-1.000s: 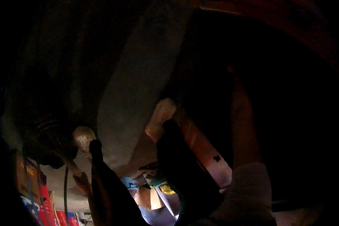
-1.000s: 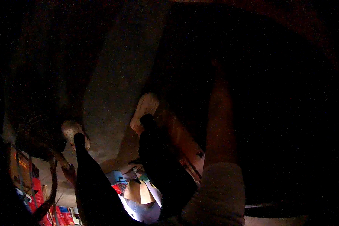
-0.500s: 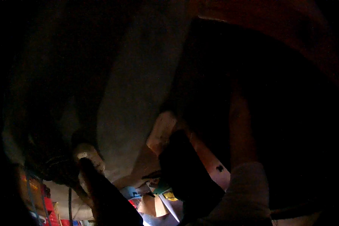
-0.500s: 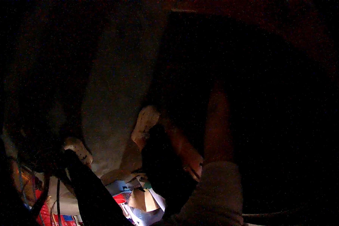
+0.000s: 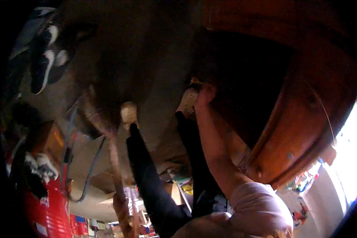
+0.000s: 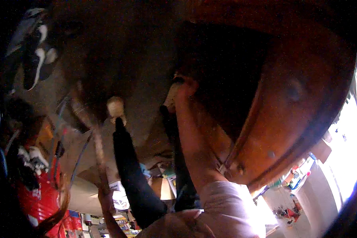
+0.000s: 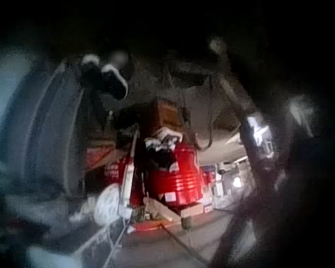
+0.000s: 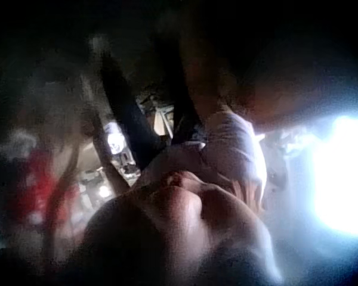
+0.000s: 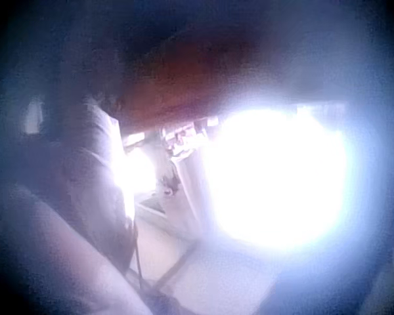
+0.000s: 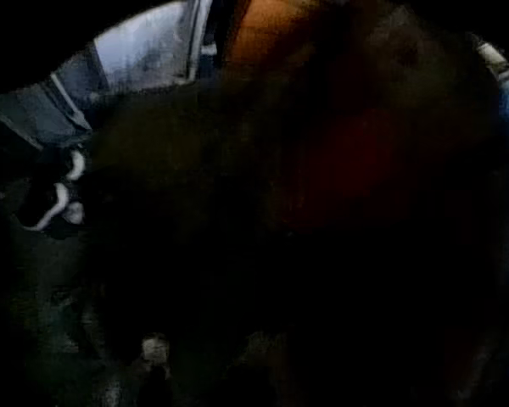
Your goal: The person washes a wok in an outdoor sink, then moves indoors to sweep the floor with a broom and dustpan. They collect debris into the dustpan and continue sweeping around furniture and equipment.
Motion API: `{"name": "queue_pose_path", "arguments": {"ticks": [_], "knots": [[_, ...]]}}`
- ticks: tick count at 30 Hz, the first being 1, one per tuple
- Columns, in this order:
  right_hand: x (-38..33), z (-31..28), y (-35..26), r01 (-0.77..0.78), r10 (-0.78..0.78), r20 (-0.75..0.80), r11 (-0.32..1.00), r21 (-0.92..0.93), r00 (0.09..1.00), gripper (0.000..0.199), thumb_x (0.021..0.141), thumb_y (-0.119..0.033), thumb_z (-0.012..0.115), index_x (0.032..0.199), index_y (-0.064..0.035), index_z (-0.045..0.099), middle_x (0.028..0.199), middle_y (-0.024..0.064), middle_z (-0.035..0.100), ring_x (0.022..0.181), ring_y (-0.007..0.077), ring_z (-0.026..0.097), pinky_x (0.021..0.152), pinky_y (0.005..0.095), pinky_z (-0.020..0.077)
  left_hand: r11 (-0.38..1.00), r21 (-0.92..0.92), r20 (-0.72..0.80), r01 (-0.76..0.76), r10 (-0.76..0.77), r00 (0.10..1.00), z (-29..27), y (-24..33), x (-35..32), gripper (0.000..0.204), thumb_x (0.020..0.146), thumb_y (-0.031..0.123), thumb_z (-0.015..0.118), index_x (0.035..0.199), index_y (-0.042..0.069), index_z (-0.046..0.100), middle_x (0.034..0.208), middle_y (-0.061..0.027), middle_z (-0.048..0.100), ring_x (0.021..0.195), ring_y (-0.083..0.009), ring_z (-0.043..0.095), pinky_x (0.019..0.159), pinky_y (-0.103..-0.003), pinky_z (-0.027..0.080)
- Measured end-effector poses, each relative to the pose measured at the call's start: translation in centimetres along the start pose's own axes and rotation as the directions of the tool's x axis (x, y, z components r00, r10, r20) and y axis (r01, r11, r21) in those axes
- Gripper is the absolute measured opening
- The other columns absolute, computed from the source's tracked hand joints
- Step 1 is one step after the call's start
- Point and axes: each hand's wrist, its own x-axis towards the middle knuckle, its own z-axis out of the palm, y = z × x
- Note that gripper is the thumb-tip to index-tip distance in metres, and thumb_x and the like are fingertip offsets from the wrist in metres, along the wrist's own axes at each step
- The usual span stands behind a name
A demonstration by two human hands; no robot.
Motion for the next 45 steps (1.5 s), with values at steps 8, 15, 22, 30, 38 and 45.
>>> {"name": "queue_pose_path", "arguments": {"ticks": [8, 15, 22, 30, 38, 45], "knots": [[-25.3, -12.3, -15.2, -0.077, 0.102, 0.572, 0.995, -0.068, 0.814, 0.011, 0.086, -0.008, 0.058, 0.092, -0.0066, 0.050, 0.087, -0.0006, 0.053, 0.080, 0.0074, 0.047, 0.072, 0.0217, 0.0370, 0.995, -0.045, 0.129, -0.089, 0.094, 0.987, -4.4, -2.1, 0.0, 0.064, 0.075, 0.018, 0.071, 0.128, 0.002, 0.039, 0.106, -0.0170, 0.058, 0.089, -0.0255, 0.059, 0.077, -0.035, 0.048], [-34.2, -20.5, -36.2, 0.042, -0.156, 0.636, 0.981, 0.191, 0.756, 0.012, 0.084, -0.003, 0.060, 0.089, -0.0075, 0.049, 0.088, 0.0004, 0.057, 0.082, 0.0078, 0.052, 0.075, 0.0223, 0.0425, 0.951, 0.147, 0.222, -0.272, 0.236, 0.946, -7.7, 0.4, -2.1, 0.079, 0.072, 0.024, 0.073, 0.134, 0.001, 0.031, 0.121, -0.0225, 0.052, 0.108, -0.0284, 0.054, 0.090, -0.037, 0.044], [-30.7, -36.3, -45.9, 0.426, -0.473, 0.253, 0.878, 0.220, 0.844, 0.013, 0.085, -0.008, 0.057, 0.097, -0.0045, 0.055, 0.082, 0.0004, 0.053, 0.069, 0.0084, 0.046, 0.063, 0.0210, 0.0396, 0.951, -0.043, 0.227, -0.308, 0.309, 0.924, -5.3, 2.0, -3.5, 0.067, 0.077, 0.021, 0.070, 0.129, -0.002, 0.035, 0.108, -0.0140, 0.057, 0.090, -0.0215, 0.057, 0.076, -0.033, 0.046], [-13.8, -46.0, -47.7, 0.733, -0.730, -0.137, 0.620, 0.281, 0.669, 0.020, 0.089, -0.009, 0.056, 0.106, -0.0013, 0.052, 0.095, 0.0078, 0.062, 0.074, 0.0083, 0.055, 0.060, 0.0219, 0.0476, 0.908, -0.264, 0.246, -0.324, 0.388, 0.888, -3.2, 0.9, -5.2, 0.021, 0.082, 0.022, 0.064, 0.087, 0.004, 0.055, 0.073, -0.0033, 0.057, 0.055, -0.0125, 0.053, 0.049, -0.028, 0.044], [-18.1, -45.5, -35.5, 0.698, -0.865, -0.278, 0.502, -0.511, 0.418, 0.052, 0.079, -0.013, 0.063, 0.120, 0.0059, 0.039, 0.106, 0.0179, 0.048, 0.097, 0.0315, 0.048, 0.087, 0.0380, 0.0384, 0.853, -0.419, 0.169, -0.310, 0.409, 0.897, 0.2, -0.7, -13.7, 0.018, 0.085, 0.023, 0.058, 0.085, 0.005, 0.055, 0.069, -0.0047, 0.057, 0.050, -0.0139, 0.054, 0.044, -0.027, 0.044], [-42.6, -35.1, -15.6, 0.203, -0.062, 0.770, 0.975, -0.089, 0.636, 0.054, 0.077, -0.036, 0.070, 0.111, 0.0014, 0.049, 0.104, 0.0160, 0.058, 0.098, 0.0254, 0.056, 0.086, 0.0353, 0.0455, 0.803, -0.353, 0.080, -0.481, 0.538, 0.839, 5.0, -5.6, -17.1, 0.018, 0.085, 0.023, 0.058, 0.085, 0.004, 0.054, 0.067, -0.0044, 0.056, 0.049, -0.0126, 0.053, 0.045, -0.027, 0.044]]}}
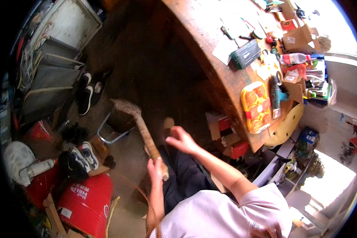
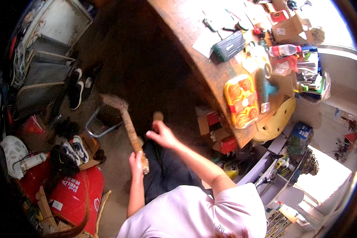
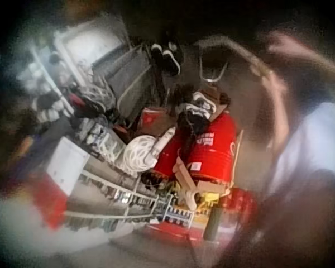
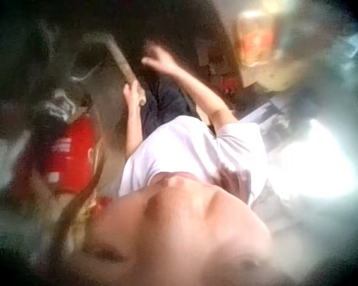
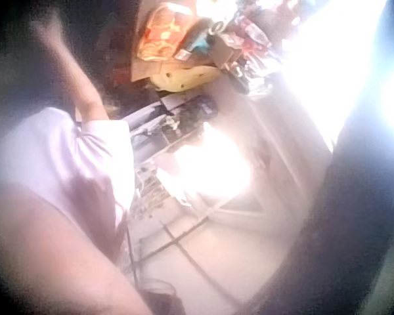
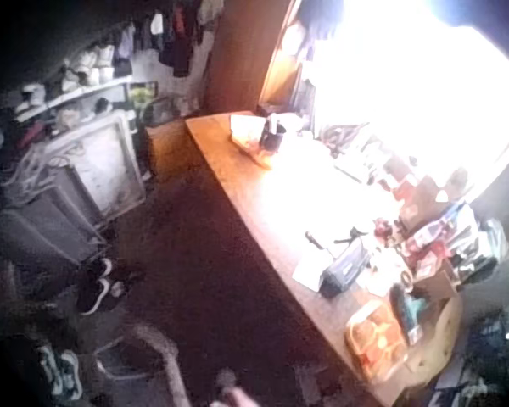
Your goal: The person washes a wok in an outdoor sink, then moves indoors to sweep the floor with a broom and dustpan. They collect debris into the dustpan and continue sweeping around furniture and equipment.
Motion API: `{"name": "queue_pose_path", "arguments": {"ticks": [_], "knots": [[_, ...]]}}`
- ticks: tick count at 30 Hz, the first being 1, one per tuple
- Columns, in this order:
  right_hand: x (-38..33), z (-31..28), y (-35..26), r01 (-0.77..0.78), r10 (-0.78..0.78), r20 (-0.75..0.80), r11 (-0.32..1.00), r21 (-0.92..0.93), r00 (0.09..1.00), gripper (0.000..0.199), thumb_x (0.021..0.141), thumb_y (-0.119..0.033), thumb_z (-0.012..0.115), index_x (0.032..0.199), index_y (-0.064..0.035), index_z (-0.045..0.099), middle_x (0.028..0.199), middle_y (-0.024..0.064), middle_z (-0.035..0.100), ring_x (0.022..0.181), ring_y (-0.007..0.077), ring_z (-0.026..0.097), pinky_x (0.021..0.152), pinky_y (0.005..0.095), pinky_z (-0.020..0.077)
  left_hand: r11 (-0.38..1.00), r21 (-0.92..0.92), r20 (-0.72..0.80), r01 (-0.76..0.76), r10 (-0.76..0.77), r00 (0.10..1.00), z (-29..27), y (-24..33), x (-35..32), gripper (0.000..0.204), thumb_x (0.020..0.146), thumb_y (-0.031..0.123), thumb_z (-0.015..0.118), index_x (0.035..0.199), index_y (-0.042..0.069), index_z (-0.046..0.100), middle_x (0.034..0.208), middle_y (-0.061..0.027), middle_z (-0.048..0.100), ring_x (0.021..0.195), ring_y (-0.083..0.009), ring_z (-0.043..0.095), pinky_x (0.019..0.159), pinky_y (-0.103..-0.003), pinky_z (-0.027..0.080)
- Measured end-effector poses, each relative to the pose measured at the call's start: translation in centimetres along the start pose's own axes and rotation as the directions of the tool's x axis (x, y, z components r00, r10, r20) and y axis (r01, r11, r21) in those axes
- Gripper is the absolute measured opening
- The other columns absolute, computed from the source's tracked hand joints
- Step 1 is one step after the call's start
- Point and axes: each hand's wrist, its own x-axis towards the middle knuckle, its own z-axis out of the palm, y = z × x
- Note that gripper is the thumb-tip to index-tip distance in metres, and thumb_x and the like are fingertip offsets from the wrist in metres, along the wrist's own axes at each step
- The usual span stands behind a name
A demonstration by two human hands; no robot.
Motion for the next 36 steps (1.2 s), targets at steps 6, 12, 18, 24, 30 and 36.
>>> {"name": "queue_pose_path", "arguments": {"ticks": [6, 12, 18, 24, 30, 36], "knots": [[-2.5, 8.8, 1.7, -0.539, 0.417, 0.351, 0.732, 0.417, 0.838, 0.044, 0.074, -0.017, 0.071, 0.105, 0.0015, 0.046, 0.084, 0.0093, 0.059, 0.067, 0.0156, 0.060, 0.060, 0.0290, 0.0507, 0.778, 0.449, 0.290, -0.440, 0.338, 0.895, -5.6, 3.6, -2.1, 0.035, 0.085, 0.024, 0.060, 0.108, -0.001, 0.054, 0.087, -0.0151, 0.060, 0.084, -0.0295, 0.059, 0.080, -0.038, 0.045], [-4.4, 4.9, 8.2, -0.461, 0.430, 0.196, 0.689, 0.560, 0.881, 0.025, 0.077, -0.007, 0.061, 0.098, -0.0005, 0.051, 0.080, 0.0074, 0.061, 0.061, 0.0133, 0.059, 0.058, 0.0249, 0.0496, 0.243, 0.930, -0.078, -0.275, 0.863, 0.499, -18.0, 9.4, 10.3, 0.065, 0.073, 0.030, 0.072, 0.121, -0.005, 0.044, 0.129, -0.0209, 0.039, 0.120, -0.0358, 0.038, 0.102, -0.042, 0.029], [-3.1, 2.9, 15.2, -0.400, 0.482, 0.163, 0.444, 0.801, 0.861, 0.027, 0.083, -0.017, 0.057, 0.102, 0.0001, 0.050, 0.084, 0.0080, 0.060, 0.066, 0.0146, 0.060, 0.061, 0.0263, 0.0539, 0.375, 0.835, 0.088, -0.403, 0.632, 0.770, -25.2, 5.7, 21.7, 0.071, 0.075, 0.035, 0.071, 0.128, 0.000, 0.039, 0.121, -0.0232, 0.048, 0.113, -0.0352, 0.047, 0.095, -0.040, 0.037], [-0.6, -2.1, 40.0, -0.684, 0.402, -0.689, 0.705, -0.187, 0.603, 0.042, 0.087, -0.034, 0.053, 0.115, -0.0030, 0.054, 0.103, 0.0128, 0.062, 0.086, 0.0266, 0.061, 0.075, 0.0388, 0.0491, 0.489, 0.564, 0.245, -0.665, 0.670, 0.700, -19.7, 1.2, 23.4, 0.066, 0.073, 0.022, 0.073, 0.126, 0.008, 0.036, 0.110, -0.0225, 0.054, 0.106, -0.0362, 0.050, 0.090, -0.042, 0.040], [-10.0, 23.1, 34.6, -0.603, 0.526, -0.337, 0.776, -0.187, 0.781, 0.070, 0.076, -0.045, 0.058, 0.127, -0.0033, 0.036, 0.104, 0.0258, 0.060, 0.102, 0.0375, 0.057, 0.085, 0.0427, 0.0464, 0.677, 0.511, 0.064, -0.531, 0.586, 0.808, -28.3, 0.5, 25.8, 0.056, 0.079, 0.031, 0.070, 0.111, -0.006, 0.043, 0.087, -0.0078, 0.058, 0.076, -0.0140, 0.054, 0.071, -0.027, 0.043], [-30.0, 27.1, 33.2, -0.482, 0.623, 0.050, 0.549, 0.683, 0.781, 0.049, 0.081, -0.010, 0.062, 0.126, -0.0092, 0.041, 0.074, 0.0017, 0.052, 0.045, 0.0092, 0.048, 0.038, 0.0243, 0.0401, 0.678, 0.634, 0.036, -0.372, 0.455, 0.890, -25.9, -3.3, 23.3, 0.044, 0.081, 0.040, 0.064, 0.077, -0.004, 0.062, 0.071, -0.0075, 0.058, 0.068, -0.0155, 0.050, 0.066, -0.030, 0.041]]}}
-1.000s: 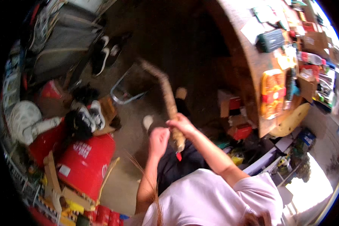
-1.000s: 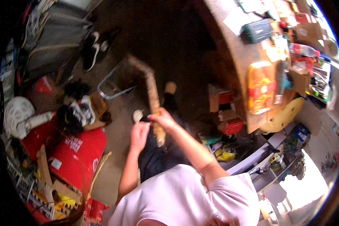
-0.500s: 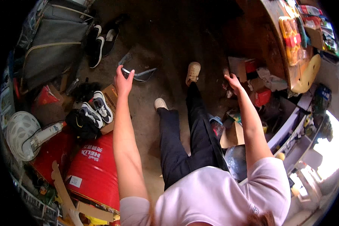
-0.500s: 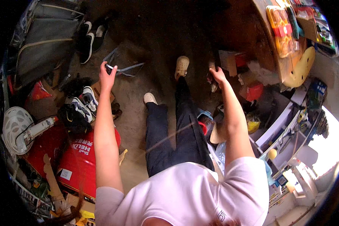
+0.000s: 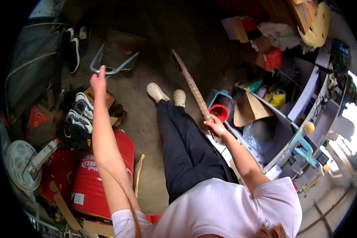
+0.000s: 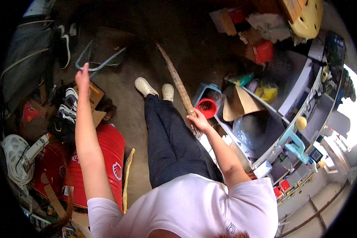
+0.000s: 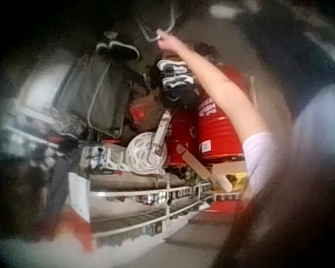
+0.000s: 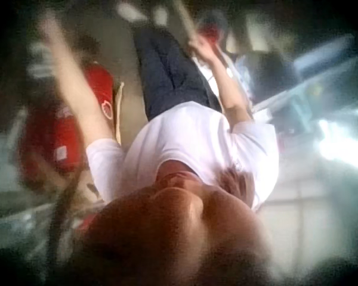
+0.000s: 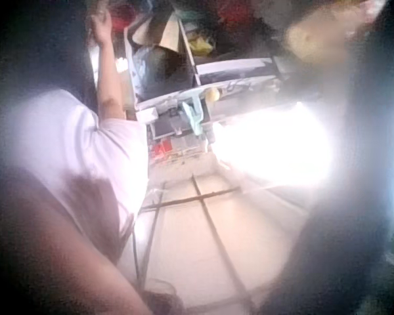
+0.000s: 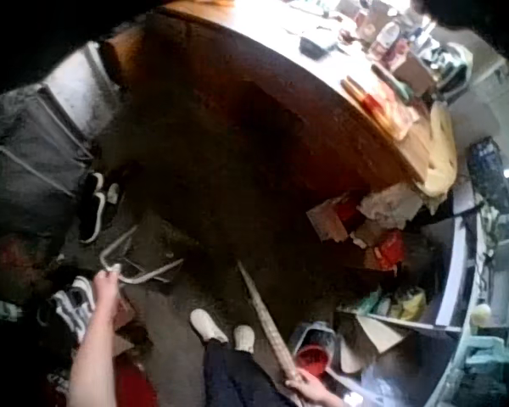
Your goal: The person washes a wok in an outdoor sink, then moves indoors to sweep the floor with a broom and dustpan. They collect debris into the dustpan and continue sweeping around furniture and equipment.
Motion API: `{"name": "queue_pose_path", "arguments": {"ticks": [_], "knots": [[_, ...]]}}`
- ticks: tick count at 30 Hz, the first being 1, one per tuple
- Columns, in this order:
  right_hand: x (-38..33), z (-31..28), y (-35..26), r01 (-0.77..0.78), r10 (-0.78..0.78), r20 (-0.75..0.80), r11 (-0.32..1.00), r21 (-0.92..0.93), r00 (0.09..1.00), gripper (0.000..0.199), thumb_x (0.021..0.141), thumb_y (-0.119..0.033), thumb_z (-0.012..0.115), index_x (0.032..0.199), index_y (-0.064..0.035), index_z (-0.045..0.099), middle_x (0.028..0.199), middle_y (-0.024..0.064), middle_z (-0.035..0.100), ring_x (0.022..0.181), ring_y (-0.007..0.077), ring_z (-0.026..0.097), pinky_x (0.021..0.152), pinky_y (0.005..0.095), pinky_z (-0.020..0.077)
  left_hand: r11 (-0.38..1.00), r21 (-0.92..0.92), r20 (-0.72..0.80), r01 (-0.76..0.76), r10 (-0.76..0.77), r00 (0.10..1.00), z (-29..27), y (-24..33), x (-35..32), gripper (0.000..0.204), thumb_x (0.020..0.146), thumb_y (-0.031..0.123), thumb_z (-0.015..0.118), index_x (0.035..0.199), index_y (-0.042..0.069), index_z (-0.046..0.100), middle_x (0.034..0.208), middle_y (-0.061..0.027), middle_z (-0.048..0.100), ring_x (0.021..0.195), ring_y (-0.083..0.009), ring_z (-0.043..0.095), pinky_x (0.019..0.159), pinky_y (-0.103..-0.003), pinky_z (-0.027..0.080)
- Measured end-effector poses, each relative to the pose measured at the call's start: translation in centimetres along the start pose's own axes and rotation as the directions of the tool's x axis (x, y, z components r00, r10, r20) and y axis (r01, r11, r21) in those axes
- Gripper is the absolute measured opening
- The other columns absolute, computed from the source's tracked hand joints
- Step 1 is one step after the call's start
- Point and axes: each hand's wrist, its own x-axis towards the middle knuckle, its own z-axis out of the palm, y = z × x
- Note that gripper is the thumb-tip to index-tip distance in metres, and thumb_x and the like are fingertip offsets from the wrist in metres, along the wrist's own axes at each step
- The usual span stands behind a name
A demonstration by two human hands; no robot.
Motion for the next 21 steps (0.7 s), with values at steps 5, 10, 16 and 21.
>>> {"name": "queue_pose_path", "arguments": {"ticks": [5, 10, 16, 21], "knots": [[-4.0, -6.9, 2.6, 0.156, -0.157, -0.234, 0.987, -0.023, 0.959, 0.046, 0.082, -0.012, 0.062, 0.123, -0.0096, 0.040, 0.075, 0.0020, 0.053, 0.046, 0.0105, 0.050, 0.041, 0.0238, 0.0431, 0.968, -0.231, -0.208, -0.099, 0.050, 0.977, -3.3, -1.2, -7.5, 0.042, 0.084, 0.038, 0.060, 0.085, -0.004, 0.061, 0.080, -0.0052, 0.060, 0.071, -0.0149, 0.052, 0.068, -0.032, 0.042], [5.3, -17.6, 0.8, 0.139, -0.230, -0.345, 0.953, -0.269, 0.910, 0.034, 0.084, -0.011, 0.057, 0.113, -0.0028, 0.042, 0.065, 0.0042, 0.053, 0.043, 0.0127, 0.050, 0.039, 0.0275, 0.0440, 0.940, -0.331, -0.294, -0.089, -0.013, 0.956, -5.5, -1.4, -19.7, 0.034, 0.088, 0.030, 0.056, 0.073, 0.000, 0.053, 0.070, -0.0030, 0.051, 0.066, -0.0132, 0.044, 0.062, -0.031, 0.037], [13.3, -9.4, 6.0, -0.110, 0.087, -0.317, 0.992, -0.058, 0.944, 0.040, 0.080, -0.012, 0.057, 0.110, 0.0019, 0.034, 0.068, 0.0137, 0.059, 0.046, 0.0191, 0.056, 0.041, 0.0329, 0.0499, 0.971, -0.231, -0.232, -0.064, 0.009, 0.973, -8.0, -5.4, -32.9, 0.029, 0.092, 0.024, 0.049, 0.070, 0.004, 0.049, 0.066, -0.0022, 0.046, 0.063, -0.0121, 0.043, 0.058, -0.029, 0.036], [5.7, 0.4, 13.0, -0.146, 0.098, -0.183, 0.951, -0.272, 0.978, 0.038, 0.080, -0.013, 0.058, 0.107, -0.0011, 0.035, 0.072, 0.0142, 0.059, 0.049, 0.0194, 0.057, 0.040, 0.0337, 0.0485, 0.952, -0.303, -0.265, 0.033, -0.118, 0.957, -9.9, -10.3, -41.8, 0.027, 0.090, 0.024, 0.052, 0.070, 0.007, 0.047, 0.066, -0.0003, 0.045, 0.062, -0.0097, 0.042, 0.057, -0.026, 0.034]]}}
